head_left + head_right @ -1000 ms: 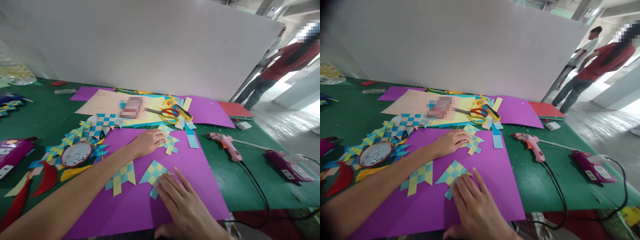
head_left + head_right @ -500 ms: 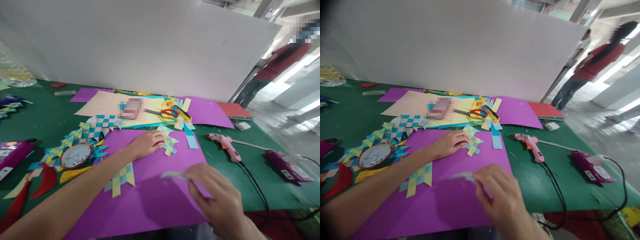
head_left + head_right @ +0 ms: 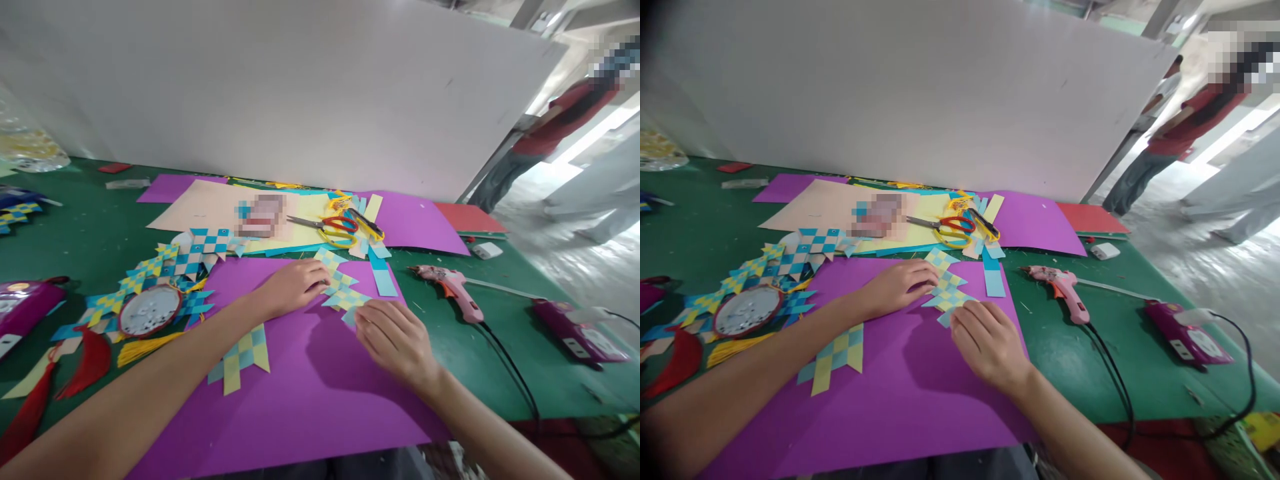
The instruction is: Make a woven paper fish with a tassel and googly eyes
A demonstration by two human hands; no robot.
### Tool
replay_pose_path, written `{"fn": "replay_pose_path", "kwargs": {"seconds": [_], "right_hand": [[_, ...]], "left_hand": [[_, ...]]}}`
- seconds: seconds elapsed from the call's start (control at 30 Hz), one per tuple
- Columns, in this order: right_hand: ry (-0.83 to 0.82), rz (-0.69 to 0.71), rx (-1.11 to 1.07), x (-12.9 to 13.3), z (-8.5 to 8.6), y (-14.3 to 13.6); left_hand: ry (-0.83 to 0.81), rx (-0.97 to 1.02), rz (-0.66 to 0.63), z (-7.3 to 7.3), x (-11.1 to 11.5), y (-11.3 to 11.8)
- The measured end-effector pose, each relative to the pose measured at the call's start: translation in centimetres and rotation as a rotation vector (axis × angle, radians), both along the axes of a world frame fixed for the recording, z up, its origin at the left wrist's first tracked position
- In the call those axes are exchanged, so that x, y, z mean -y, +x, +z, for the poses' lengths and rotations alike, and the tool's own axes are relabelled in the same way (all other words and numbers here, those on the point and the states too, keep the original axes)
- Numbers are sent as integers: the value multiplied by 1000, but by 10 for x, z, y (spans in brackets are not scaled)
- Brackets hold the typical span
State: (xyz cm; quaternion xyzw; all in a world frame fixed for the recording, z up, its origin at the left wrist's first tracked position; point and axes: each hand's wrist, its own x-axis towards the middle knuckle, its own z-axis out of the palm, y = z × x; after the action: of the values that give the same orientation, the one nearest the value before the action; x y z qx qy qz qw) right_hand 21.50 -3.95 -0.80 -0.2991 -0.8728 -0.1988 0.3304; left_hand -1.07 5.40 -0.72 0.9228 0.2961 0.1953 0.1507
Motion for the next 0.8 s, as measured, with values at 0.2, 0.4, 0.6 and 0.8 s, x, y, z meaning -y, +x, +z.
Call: {"fn": "replay_pose_path", "kwargs": {"seconds": [0.2, 0.4, 0.6, 0.8], "right_hand": [[-7, 35, 76, -2, -6, 0], [-15, 75, 92, 0, -4, 1], [-76, 115, 84, 0, -6, 4], [-165, 120, 80, 3, -4, 5]], "left_hand": [[0, -6, -2, -1, 0, -1], [-2, -3, 1, -2, -1, -1], [-15, -2, 8, 0, 0, 0], [-20, -7, 7, 0, -1, 0]]}}
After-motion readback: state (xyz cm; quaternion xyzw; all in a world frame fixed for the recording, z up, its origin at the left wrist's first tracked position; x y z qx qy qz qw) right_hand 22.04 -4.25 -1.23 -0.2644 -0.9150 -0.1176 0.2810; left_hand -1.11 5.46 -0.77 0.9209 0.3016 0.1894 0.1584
